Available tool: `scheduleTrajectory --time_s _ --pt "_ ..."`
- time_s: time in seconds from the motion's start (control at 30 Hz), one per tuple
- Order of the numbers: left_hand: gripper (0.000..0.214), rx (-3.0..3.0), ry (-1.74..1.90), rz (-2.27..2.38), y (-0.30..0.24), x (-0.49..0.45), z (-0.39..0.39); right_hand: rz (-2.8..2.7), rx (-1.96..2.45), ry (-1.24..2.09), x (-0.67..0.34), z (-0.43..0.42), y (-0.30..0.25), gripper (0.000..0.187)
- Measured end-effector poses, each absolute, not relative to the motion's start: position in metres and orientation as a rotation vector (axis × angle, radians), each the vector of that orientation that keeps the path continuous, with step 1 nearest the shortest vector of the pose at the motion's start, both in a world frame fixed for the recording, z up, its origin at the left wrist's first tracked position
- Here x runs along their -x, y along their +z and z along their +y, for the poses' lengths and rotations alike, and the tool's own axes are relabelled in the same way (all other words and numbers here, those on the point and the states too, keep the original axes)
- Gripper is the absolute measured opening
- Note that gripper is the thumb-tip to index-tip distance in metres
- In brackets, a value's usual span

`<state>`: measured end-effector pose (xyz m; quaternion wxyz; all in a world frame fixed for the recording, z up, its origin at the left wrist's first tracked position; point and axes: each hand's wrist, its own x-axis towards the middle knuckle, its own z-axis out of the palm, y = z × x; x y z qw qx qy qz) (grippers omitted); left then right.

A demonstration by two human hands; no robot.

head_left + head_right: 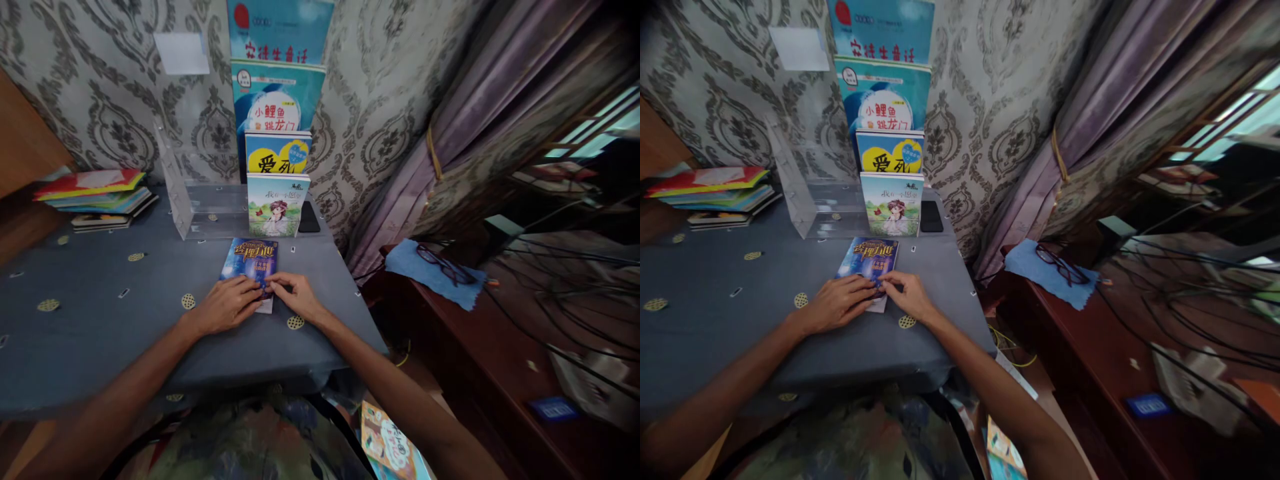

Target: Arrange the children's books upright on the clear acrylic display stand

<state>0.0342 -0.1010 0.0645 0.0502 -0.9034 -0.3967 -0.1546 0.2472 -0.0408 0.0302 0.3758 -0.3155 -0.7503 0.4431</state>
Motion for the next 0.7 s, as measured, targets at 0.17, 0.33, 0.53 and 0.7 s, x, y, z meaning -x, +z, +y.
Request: scheduleTrajectory --time_s 0.17,0.33,0.53,0.7 --pt "0.040 2.717 -0.499 -1.161 0.0626 -0.0337 -0.1008 -1.946 0.825 1.062 -0.2465 -0.0419 0.0307 0.022" --pt "0.039 2.718 -0.478 -1.198 0.0615 -0.0338 -0.1024 -1.967 0.823 1.013 -0.2461 -0.0436 0.0318 0.020" --pt "0.040 2.714 -0.455 -1.183 0.0622 -0.0336 -0.1025 -1.992 0.805 0.980 -0.2472 -0.0451 0.0315 0.020" --pt "0.038 2.733 -0.451 -1.182 0.0618 -0.0329 -0.1024 -2.073 0.774 0.938 -0.2513 -0.0483 0.0317 0.025"
